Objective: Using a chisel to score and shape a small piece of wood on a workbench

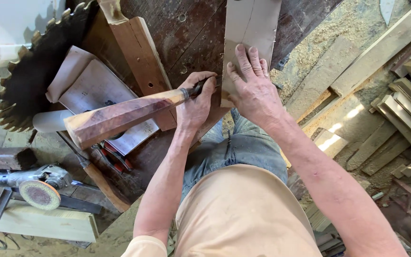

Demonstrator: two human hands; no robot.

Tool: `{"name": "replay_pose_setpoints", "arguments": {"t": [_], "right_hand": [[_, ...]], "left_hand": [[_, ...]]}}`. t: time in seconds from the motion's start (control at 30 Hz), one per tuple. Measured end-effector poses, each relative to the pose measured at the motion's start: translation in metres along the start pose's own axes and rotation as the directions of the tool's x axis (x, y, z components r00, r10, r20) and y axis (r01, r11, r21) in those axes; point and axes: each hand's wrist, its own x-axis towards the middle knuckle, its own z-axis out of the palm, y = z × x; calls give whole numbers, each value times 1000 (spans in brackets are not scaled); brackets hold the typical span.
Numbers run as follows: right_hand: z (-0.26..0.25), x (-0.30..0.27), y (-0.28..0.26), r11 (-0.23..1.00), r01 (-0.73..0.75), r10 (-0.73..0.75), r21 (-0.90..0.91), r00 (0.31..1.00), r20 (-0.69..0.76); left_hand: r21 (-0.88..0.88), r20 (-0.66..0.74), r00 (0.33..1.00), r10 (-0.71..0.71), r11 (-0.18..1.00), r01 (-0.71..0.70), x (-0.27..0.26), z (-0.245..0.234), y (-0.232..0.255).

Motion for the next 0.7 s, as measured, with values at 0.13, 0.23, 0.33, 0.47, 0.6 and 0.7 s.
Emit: {"name": "replay_pose_setpoints", "arguments": {"t": [0.13,0.23,0.33,0.47,0.6,0.7], "right_hand": [[0,-1,-1,1000,-4,4,10,1000,-18],[-2,-2,0,1000,-7,7,16,1000,-11],[0,-2,0,999,4,-3,34,999,-49],[-1,-2,-1,999,0,1,33,999,-46],[-2,-3,-2,1000,1,0,25,999,-53],[-3,-2,-2,1000,-10,11,30,999,-43]], "left_hand": [[-27,21,999,-35,999,35,3,0,-1],[-49,55,997,-52,997,55,6,0,3],[-58,59,994,-97,993,100,8,0,2],[-74,83,986,-142,986,148,10,-1,1],[-52,82,990,-119,991,123,10,-1,-1],[-92,69,985,-159,982,165,12,1,-1]]}}
